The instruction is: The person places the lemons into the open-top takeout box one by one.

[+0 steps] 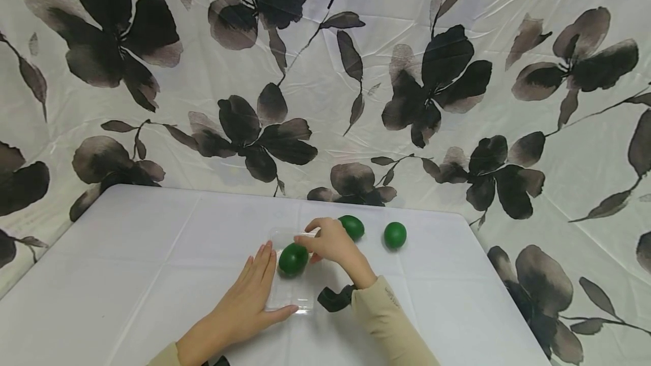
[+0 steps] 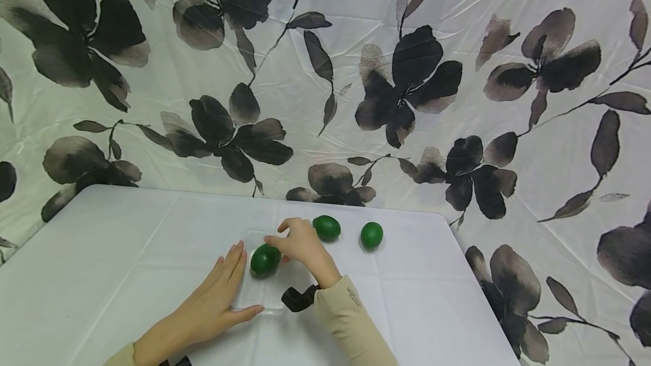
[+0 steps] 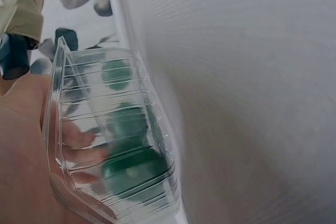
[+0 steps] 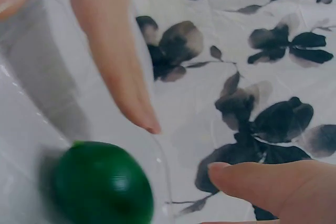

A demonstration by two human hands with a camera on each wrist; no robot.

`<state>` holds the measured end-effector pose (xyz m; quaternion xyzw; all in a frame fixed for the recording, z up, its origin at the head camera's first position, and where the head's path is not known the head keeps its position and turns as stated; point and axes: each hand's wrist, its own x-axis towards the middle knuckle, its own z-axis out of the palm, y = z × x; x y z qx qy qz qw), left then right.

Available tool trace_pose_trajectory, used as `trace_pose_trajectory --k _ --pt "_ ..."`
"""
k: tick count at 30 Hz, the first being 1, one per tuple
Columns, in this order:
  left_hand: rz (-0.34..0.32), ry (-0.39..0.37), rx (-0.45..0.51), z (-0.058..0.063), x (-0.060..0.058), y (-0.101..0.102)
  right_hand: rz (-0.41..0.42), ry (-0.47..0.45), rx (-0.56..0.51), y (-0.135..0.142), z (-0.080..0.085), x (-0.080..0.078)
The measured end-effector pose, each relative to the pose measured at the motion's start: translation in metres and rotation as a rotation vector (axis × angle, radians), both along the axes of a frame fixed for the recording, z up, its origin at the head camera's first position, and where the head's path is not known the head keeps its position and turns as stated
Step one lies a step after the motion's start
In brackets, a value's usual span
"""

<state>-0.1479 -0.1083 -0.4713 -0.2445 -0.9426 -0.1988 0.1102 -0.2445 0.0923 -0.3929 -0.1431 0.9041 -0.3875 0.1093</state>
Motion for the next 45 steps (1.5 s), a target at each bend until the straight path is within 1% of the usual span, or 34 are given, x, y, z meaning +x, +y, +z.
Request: trace_pose_trajectory --k 3,6,9,12,16,19,22,24,27,29,31,34,35,37,38,41,45 --pt "0.002 0.009 0.001 0.000 0.000 0.000 -0.020 0.031 -0.067 0.005 0.002 -0.008" --pt "0.002 0.006 0.007 -0.001 -0.001 -0.001 -0.019 0.064 -0.185 0.012 0.003 -0.017" --pt "0.001 0.004 0.022 -0.001 -0.001 -0.001 -0.018 0.132 -0.305 0.020 -0.001 -0.027" --pt "-0.001 0.007 0.027 -0.001 -0.001 -0.001 -0.040 0.231 -0.411 0.028 -0.006 -0.036" --pt "-0.005 0.001 0.027 -0.002 -0.001 -0.001 -0.091 0.380 -0.519 0.039 -0.015 -0.046" --pt "-0.006 0.001 0.023 -0.002 -0.001 -0.001 -0.129 0.460 -0.569 0.046 -0.016 -0.046" --pt "-0.003 0.004 0.022 -0.002 -0.001 -0.001 -0.152 0.480 -0.615 0.052 -0.017 -0.041" --pt "-0.002 0.006 0.019 -0.002 -0.001 -0.001 -0.175 0.469 -0.629 0.055 -0.019 -0.038" --pt "-0.004 0.013 0.013 -0.002 -0.001 -0.001 -0.209 0.425 -0.650 0.061 -0.034 -0.042" --pt "-0.004 0.018 0.009 -0.003 -0.001 -0.002 -0.228 0.390 -0.651 0.064 -0.047 -0.045" --pt "-0.003 0.021 0.009 -0.003 -0.001 -0.002 -0.227 0.358 -0.647 0.068 -0.063 -0.049" --pt "-0.002 0.013 0.011 -0.003 -0.001 -0.002 -0.207 0.316 -0.634 0.073 -0.087 -0.055" --pt "-0.001 0.011 0.014 -0.003 0.000 -0.002 -0.196 0.312 -0.613 0.074 -0.094 -0.057" --pt "0.000 0.003 0.013 -0.002 0.000 -0.001 -0.175 0.324 -0.569 0.077 -0.106 -0.060" --pt "-0.001 0.000 0.015 -0.002 0.000 -0.001 -0.167 0.334 -0.542 0.077 -0.108 -0.060" --pt "-0.001 -0.004 0.018 -0.002 0.000 -0.001 -0.148 0.388 -0.452 0.079 -0.113 -0.058" --pt "-0.003 -0.003 0.014 -0.002 -0.001 -0.001 -0.130 0.434 -0.381 0.080 -0.116 -0.054"
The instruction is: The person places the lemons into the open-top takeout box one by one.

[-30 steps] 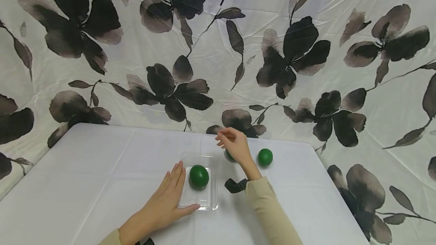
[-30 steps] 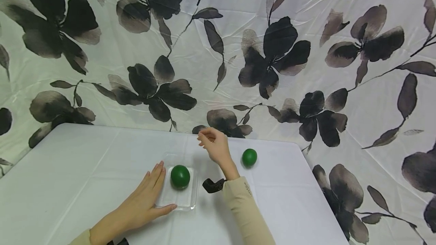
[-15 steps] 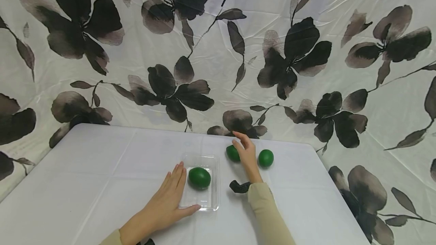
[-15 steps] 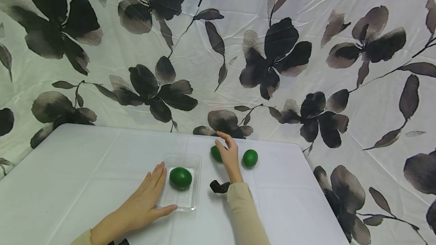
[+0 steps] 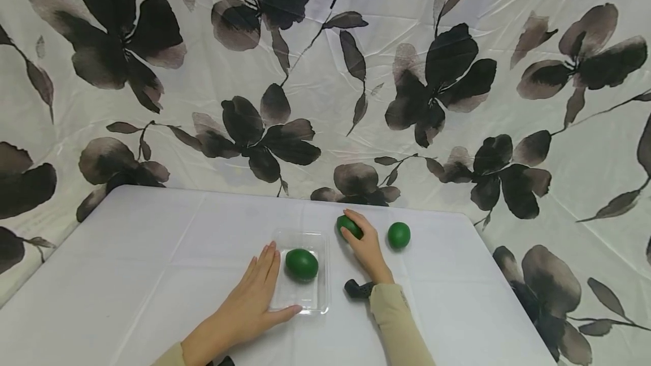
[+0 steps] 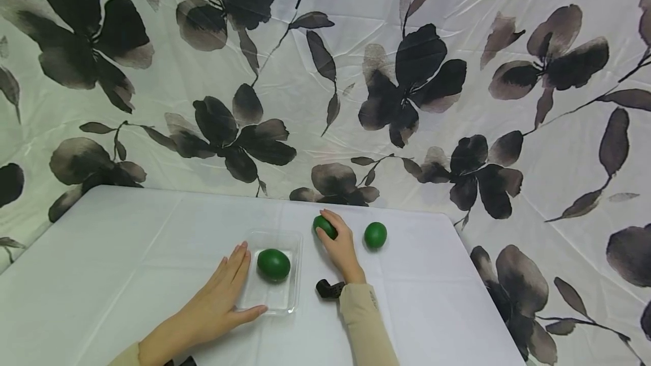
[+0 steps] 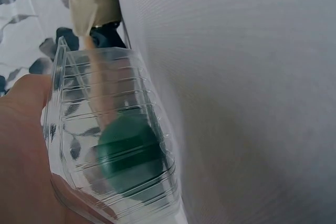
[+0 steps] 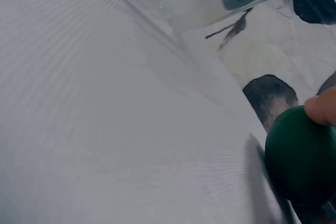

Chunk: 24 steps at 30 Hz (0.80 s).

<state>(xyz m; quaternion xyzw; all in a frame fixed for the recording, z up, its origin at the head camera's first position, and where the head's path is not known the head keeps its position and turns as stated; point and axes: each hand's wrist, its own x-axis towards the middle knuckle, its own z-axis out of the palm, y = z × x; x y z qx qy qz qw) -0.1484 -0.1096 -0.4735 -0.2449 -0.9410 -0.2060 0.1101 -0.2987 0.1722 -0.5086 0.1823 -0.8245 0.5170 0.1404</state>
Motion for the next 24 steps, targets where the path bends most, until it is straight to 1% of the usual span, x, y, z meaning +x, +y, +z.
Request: trace_pose_trajectory --k 3,6,9,11,14,16,18,21,24 --pt "0.000 0.000 0.002 -0.001 0.000 0.000 0.011 0.022 0.023 0.000 0.004 0.007" --pt "-0.001 0.000 0.007 -0.002 0.000 0.000 0.034 0.023 0.015 -0.002 0.016 0.019" --pt "0.001 0.007 0.007 -0.002 0.000 0.000 0.058 -0.001 0.004 -0.004 0.028 0.028" --pt "0.003 0.013 0.002 -0.002 0.000 0.000 0.049 -0.010 0.015 -0.002 0.021 0.025" --pt "0.006 0.005 0.002 -0.001 0.001 0.000 0.040 -0.044 0.024 -0.001 0.020 0.026" --pt "0.007 -0.003 0.003 -0.001 0.002 0.000 0.030 -0.065 0.021 0.001 0.011 0.021" --pt "0.007 -0.006 0.005 -0.001 0.002 0.000 0.031 -0.094 0.010 0.001 0.010 0.021" --pt "0.006 -0.001 0.000 -0.001 0.002 0.000 0.010 -0.092 -0.008 0.004 -0.005 0.011" --pt "0.009 0.006 -0.007 0.000 0.001 0.000 -0.016 -0.073 -0.010 0.004 -0.007 0.010"
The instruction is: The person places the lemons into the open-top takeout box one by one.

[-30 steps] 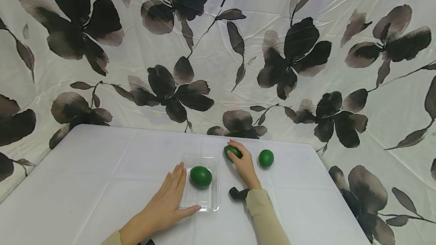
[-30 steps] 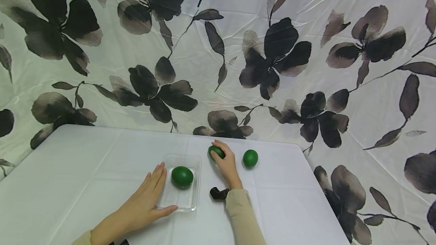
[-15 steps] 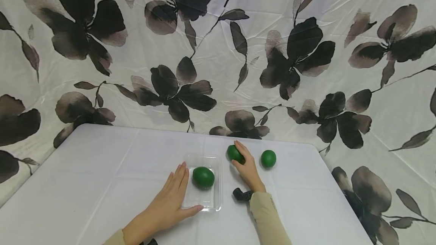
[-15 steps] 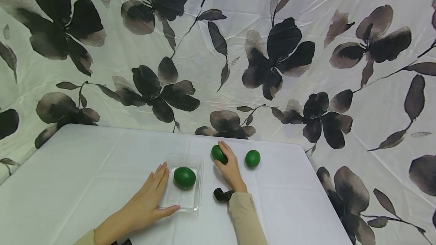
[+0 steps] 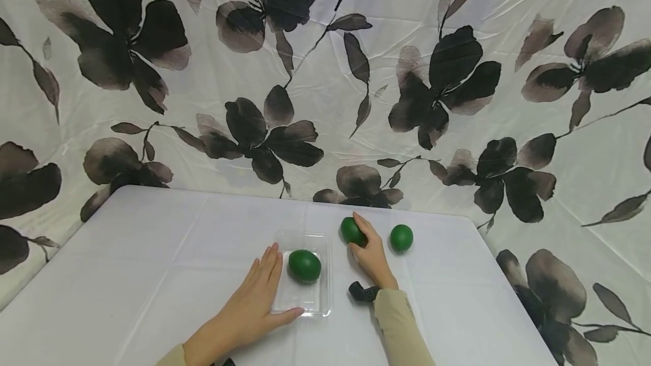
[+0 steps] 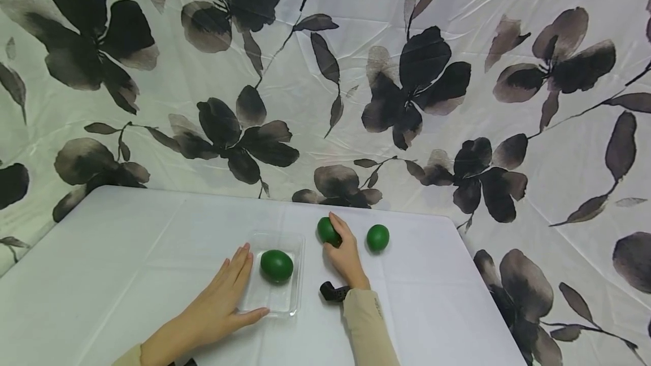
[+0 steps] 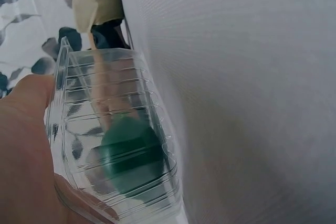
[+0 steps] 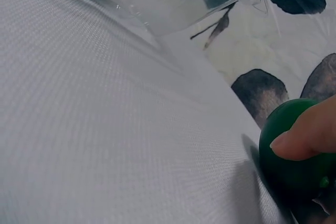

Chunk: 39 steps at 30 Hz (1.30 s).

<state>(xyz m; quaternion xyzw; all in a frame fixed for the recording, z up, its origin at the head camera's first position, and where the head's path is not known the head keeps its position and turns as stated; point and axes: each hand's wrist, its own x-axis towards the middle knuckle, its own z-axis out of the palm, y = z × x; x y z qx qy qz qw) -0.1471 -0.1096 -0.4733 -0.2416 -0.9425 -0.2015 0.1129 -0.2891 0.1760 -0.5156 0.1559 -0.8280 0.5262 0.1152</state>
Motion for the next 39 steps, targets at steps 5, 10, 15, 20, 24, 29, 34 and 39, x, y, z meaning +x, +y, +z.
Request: trace_pose_trajectory --k 5,10,15,20,24,29,34,39 --pt "0.000 0.007 -0.001 0.000 0.000 0.000 -0.046 0.065 -0.001 0.000 0.001 0.000" --pt "-0.008 0.013 0.010 0.000 0.000 0.001 -0.113 0.051 -0.033 0.000 0.004 0.001" --pt "-0.009 0.008 0.015 0.000 0.000 0.000 -0.159 0.010 -0.088 -0.001 0.011 0.001" --pt "-0.007 0.005 0.020 -0.001 0.000 -0.001 -0.185 0.017 -0.104 -0.006 0.025 0.003" --pt "-0.008 0.014 0.016 -0.002 -0.001 -0.001 -0.180 0.050 -0.103 -0.011 0.042 0.006" --pt "-0.012 0.018 0.015 -0.002 -0.001 0.000 -0.141 0.108 -0.076 -0.019 0.069 0.017" --pt "-0.015 0.009 0.026 -0.002 -0.001 0.000 -0.035 0.192 -0.073 -0.031 0.100 0.035" --pt "-0.018 -0.012 0.029 -0.001 -0.001 0.000 0.082 0.218 -0.021 -0.038 0.113 0.046"
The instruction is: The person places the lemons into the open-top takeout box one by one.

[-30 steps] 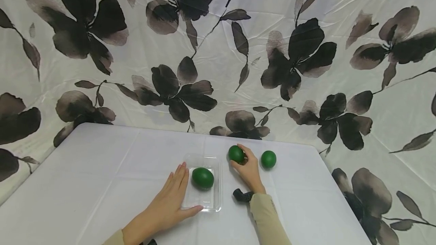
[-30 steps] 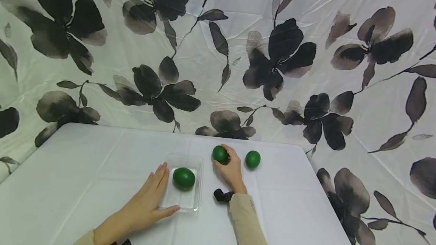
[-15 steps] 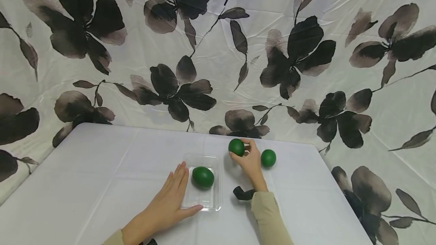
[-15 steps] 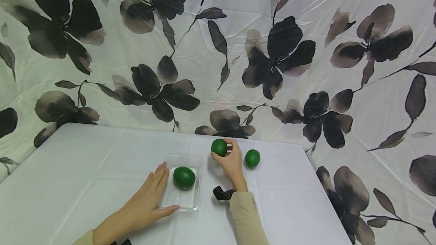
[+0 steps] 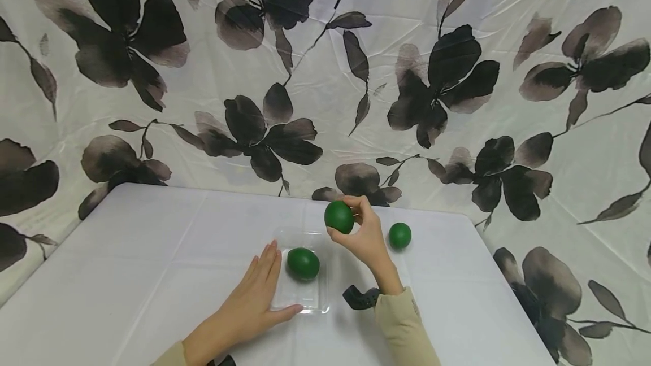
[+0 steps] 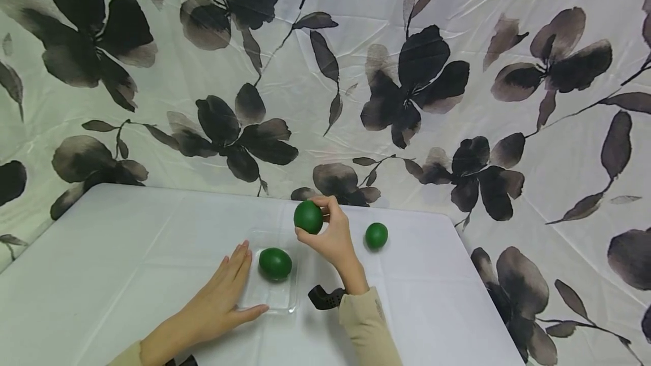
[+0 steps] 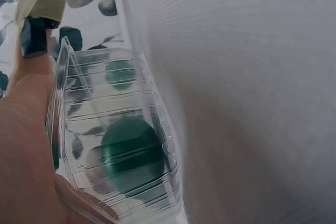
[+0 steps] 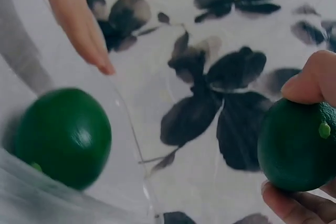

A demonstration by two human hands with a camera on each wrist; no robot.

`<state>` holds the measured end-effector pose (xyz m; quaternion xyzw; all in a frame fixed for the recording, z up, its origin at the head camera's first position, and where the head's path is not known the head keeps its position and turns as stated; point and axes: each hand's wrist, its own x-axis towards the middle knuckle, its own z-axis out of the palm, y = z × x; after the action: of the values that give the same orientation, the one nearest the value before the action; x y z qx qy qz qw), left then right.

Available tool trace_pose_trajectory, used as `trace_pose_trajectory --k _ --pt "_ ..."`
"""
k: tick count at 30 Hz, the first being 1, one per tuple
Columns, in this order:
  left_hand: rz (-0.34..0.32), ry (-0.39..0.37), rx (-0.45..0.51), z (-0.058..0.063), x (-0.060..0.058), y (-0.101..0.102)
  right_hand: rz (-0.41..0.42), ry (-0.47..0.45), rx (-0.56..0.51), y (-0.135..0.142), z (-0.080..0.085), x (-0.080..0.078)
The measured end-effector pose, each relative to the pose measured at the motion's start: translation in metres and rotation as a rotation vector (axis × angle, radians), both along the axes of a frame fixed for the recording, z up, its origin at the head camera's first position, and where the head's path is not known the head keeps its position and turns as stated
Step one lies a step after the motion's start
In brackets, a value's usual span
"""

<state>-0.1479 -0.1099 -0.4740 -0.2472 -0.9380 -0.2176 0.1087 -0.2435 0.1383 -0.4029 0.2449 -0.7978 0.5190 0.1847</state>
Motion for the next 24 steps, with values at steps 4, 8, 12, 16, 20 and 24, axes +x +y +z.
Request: trace_pose_trajectory --k 4,8,12,16,20,24 --pt "0.008 -0.009 -0.003 0.000 -0.001 -0.001 0.091 0.027 0.060 -0.004 0.001 0.009" --pt "0.010 -0.001 -0.010 -0.001 -0.001 -0.001 0.165 0.034 0.124 -0.009 -0.002 0.019" --pt "0.012 0.008 -0.020 -0.001 -0.001 0.001 0.221 0.016 0.185 -0.011 -0.011 0.029" --pt "0.011 0.009 -0.018 -0.002 -0.001 0.000 0.317 0.009 0.240 -0.010 -0.024 0.032" --pt "0.008 0.015 -0.020 -0.003 -0.002 0.000 0.423 0.033 0.309 -0.009 -0.033 0.032" --pt "0.005 0.017 -0.022 -0.002 -0.001 0.000 0.479 0.035 0.391 -0.009 -0.039 0.032"
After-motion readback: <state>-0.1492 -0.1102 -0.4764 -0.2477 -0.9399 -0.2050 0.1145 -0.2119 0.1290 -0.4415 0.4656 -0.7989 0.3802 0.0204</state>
